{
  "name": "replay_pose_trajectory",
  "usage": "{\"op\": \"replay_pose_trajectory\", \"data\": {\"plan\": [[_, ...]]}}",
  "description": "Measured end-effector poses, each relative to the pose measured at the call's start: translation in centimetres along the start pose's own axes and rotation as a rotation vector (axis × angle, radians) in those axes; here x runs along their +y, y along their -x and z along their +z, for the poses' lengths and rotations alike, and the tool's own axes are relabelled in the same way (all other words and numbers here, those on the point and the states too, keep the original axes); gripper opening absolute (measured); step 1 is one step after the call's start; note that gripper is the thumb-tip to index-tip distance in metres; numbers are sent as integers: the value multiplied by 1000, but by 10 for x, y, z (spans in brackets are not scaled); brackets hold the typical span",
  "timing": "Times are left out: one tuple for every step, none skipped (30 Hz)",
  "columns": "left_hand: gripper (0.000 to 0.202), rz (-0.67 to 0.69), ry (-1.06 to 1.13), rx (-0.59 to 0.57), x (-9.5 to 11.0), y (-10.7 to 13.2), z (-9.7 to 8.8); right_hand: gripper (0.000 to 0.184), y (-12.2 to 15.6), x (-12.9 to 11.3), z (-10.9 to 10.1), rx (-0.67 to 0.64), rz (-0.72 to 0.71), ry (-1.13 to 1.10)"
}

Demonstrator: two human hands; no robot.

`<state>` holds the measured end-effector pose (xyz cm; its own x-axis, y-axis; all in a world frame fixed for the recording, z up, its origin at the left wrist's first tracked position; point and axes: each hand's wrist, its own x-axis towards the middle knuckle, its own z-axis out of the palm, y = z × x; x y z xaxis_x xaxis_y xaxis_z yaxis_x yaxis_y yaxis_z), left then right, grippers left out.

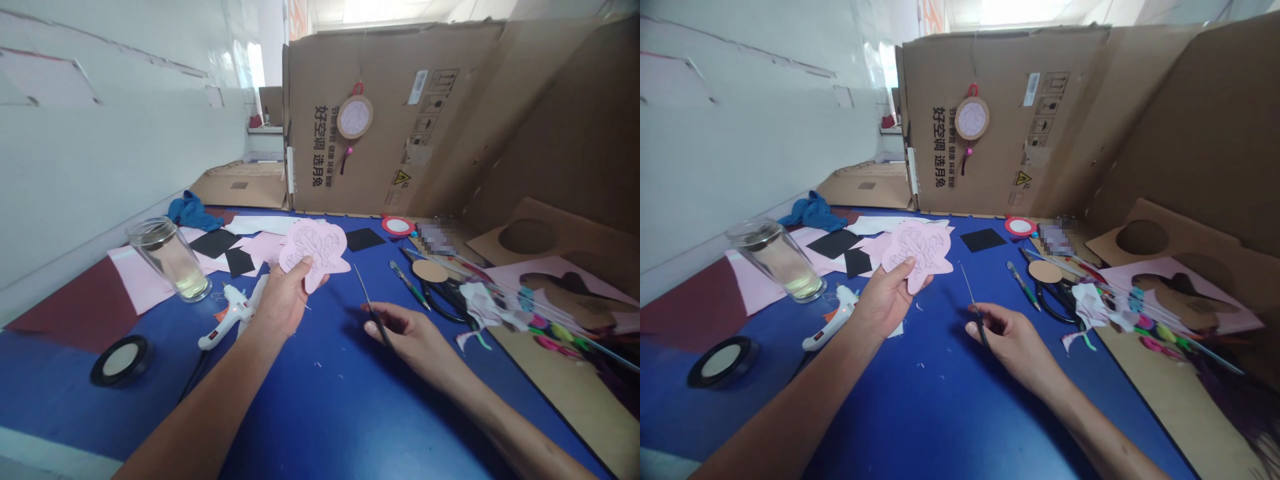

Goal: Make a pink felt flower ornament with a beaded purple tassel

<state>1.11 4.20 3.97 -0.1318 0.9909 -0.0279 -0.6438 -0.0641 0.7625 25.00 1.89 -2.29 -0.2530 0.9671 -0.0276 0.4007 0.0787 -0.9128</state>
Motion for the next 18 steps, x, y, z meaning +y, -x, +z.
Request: {"op": "replay_pose_trajectory", "data": {"plan": [[63, 0, 1, -8, 0, 1, 0, 62, 0, 1, -1, 4, -2, 37], [63, 1, 3, -15, 0, 1, 1, 62, 1, 2, -2, 15, -7, 87], [63, 4, 7, -20, 0, 2, 2, 62, 2, 3, -3, 29, -16, 144], [64, 9, 12, -25, 0, 2, 3, 61, 2, 4, -4, 45, -30, 200], [65, 15, 19, -29, -1, 3, 4, 60, 3, 5, -5, 62, -46, 248], [66, 24, 27, -34, -1, 3, 5, 59, 3, 6, -5, 76, -61, 282], [68, 34, 37, -40, -2, 4, 6, 59, 3, 6, -6, 88, -74, 305], [71, 45, 45, -43, -2, 4, 7, 59, 3, 7, -6, 97, -84, 323], [73, 56, 51, -44, -3, 5, 7, 58, 3, 7, -7, 105, -96, 342], [75, 67, 54, -42, -3, 6, 8, 55, 3, 8, -7, 114, -114, 371], [76, 75, 53, -40, -3, 6, 9, 51, 3, 8, -8, 124, -138, 412], [76, 80, 50, -41, -4, 7, 9, 45, 3, 8, -10, 135, -161, 464], [74, 82, 44, -44, -4, 7, 9, 40, 3, 8, -11, 147, -181, 520], [72, 79, 39, -50, -4, 8, 10, 37, 4, 8, -12, 159, -192, 577], [70, 74, 35, -58, -4, 8, 10, 36, 4, 7, -14, 171, -192, 638], [67, 67, 32, -63, -4, 9, 10, 35, 5, 6, -15, 182, -183, 699], [64, 59, 30, -63, -5, 10, 11, 34, 6, 4, -17, 190, -172, 761], [61, 50, 30, -60, -5, 11, 12, 32, 7, 3, -18, 194, -166, 825]]}}
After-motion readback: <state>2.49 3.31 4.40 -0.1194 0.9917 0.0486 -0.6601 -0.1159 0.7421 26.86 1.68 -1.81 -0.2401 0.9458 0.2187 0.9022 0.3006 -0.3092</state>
